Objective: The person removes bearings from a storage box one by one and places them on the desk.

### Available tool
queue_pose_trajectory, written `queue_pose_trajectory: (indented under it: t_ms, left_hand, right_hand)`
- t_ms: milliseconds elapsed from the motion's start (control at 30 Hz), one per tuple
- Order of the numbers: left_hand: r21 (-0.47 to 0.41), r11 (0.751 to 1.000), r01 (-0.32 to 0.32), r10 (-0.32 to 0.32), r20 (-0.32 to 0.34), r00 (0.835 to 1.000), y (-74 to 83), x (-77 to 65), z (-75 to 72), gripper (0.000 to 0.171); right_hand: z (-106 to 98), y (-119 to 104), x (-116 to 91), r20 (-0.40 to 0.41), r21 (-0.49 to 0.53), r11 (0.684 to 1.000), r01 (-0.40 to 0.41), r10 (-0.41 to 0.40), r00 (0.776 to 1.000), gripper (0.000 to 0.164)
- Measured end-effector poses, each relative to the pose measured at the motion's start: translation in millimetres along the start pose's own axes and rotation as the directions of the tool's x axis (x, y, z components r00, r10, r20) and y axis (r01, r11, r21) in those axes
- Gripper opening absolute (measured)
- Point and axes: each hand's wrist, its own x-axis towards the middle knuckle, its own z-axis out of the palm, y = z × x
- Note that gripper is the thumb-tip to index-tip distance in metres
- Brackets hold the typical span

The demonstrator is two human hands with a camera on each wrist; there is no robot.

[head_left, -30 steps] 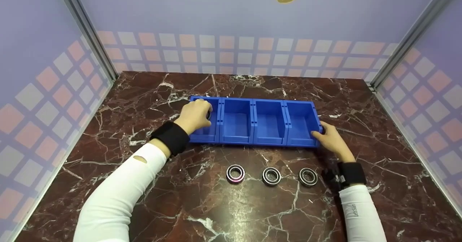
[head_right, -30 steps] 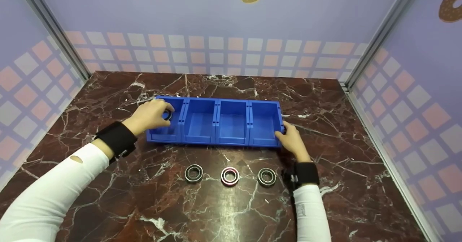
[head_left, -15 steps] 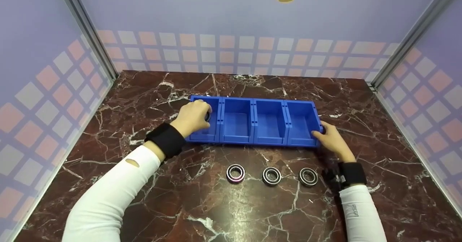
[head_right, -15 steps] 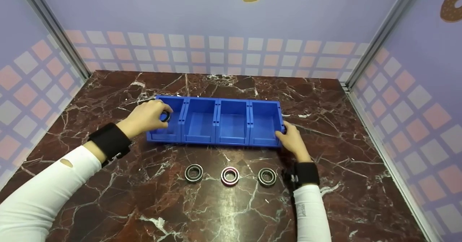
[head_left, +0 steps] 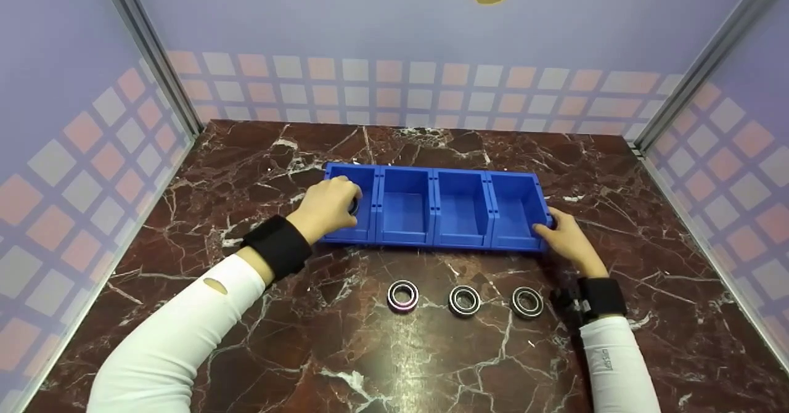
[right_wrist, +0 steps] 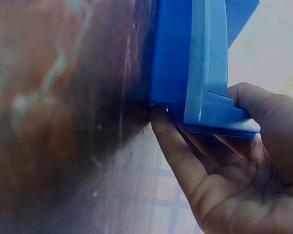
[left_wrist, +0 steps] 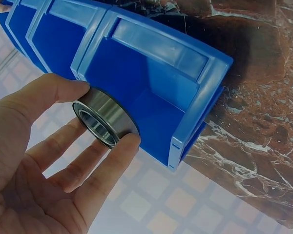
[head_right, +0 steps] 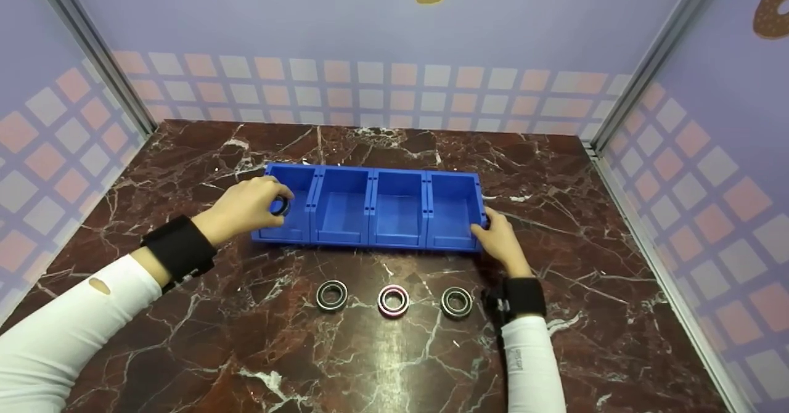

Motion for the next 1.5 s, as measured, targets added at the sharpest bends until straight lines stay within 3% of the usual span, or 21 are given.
queue_pose_trajectory:
  t_ms: [133, 700, 1500]
  left_hand:
    - [0.008, 1.0, -0.021, 0.021, -0.006, 1.0, 1.2, -4.2, 0.8, 0.038]
    - [0.018, 0.998, -0.062, 0.062, 0.001, 0.998, 4.2, -18.6, 3.6, 0.033]
    - [0.001, 0.996, -0.089, 0.089, 0.057, 0.994, 7.3, -39.5, 11.4, 0.037]
  right_hand:
    - [0, 0, -1, 0.007, 0.032, 0.999, 0.002, -0.002, 1.0, 0.045]
    - [0, 0, 0, -0.009, -0.006, 1.0, 0.01, -0.01, 1.0, 0.043]
    - [0, 0, 0, -0.004, -0.008, 1.0, 0.005, -0.005, 1.0, 0.044]
